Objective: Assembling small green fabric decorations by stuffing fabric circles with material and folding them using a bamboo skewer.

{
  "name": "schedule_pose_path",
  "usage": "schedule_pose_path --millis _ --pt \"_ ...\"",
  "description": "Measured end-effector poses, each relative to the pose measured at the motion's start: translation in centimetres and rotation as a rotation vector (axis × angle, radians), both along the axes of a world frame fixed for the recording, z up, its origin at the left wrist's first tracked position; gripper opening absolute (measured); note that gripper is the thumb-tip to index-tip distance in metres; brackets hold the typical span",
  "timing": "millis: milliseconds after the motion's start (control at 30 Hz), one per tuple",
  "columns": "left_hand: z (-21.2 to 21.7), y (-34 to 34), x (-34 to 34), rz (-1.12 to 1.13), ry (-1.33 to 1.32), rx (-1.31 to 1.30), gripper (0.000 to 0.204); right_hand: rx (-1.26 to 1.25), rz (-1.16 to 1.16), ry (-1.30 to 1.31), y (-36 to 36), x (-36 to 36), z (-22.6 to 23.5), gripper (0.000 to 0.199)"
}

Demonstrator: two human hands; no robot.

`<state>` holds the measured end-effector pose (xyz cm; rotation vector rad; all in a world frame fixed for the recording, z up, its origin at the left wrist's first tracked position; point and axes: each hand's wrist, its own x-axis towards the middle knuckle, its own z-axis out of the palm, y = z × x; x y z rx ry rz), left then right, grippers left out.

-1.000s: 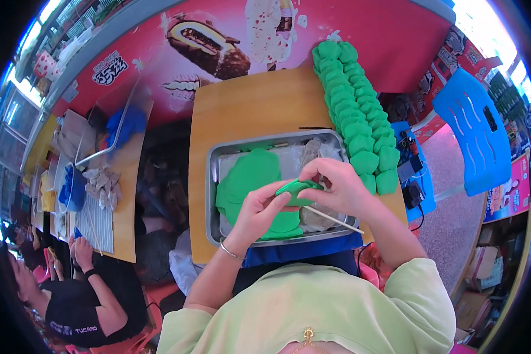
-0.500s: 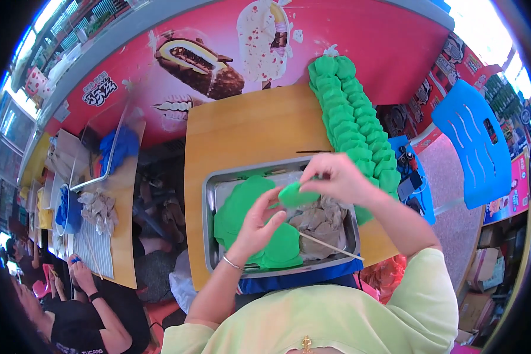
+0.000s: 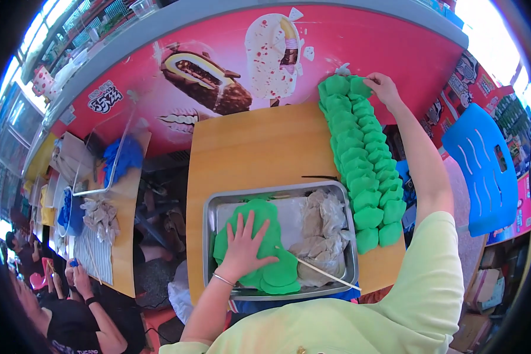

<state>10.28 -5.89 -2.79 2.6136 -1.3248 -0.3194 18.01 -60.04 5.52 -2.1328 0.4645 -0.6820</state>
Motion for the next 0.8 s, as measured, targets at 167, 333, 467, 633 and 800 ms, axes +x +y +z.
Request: schedule_pose_path --millis 167,333,467,633,800 --pt "-0.4 0.1 -0.5 0.024 -0.016 0.011 0.092 -0.065 0.088 0.106 -3.5 2.3 -1.2 0.019" --pt "0.1 0.0 -0.4 0.026 0.013 0.025 0.092 -0.174 0.177 0.275 -4.1 3.1 -2.8 0.024" --pt "-0.2 0.4 -0.6 0.021 0.009 0.018 0.091 -0.406 0.023 0.188 -3.3 3.5 -3.5 0.027" --pt "-0.4 0.1 0.0 0.016 0.027 0.030 0.089 -0.672 -0.153 0.080 -3.6 3.0 -4.2 0.036" --pt "0.1 1.0 0.6 -0.023 0.028 -0.099 0.082 -0.522 -0.022 -0.163 4.6 -0.9 0.8 0.030"
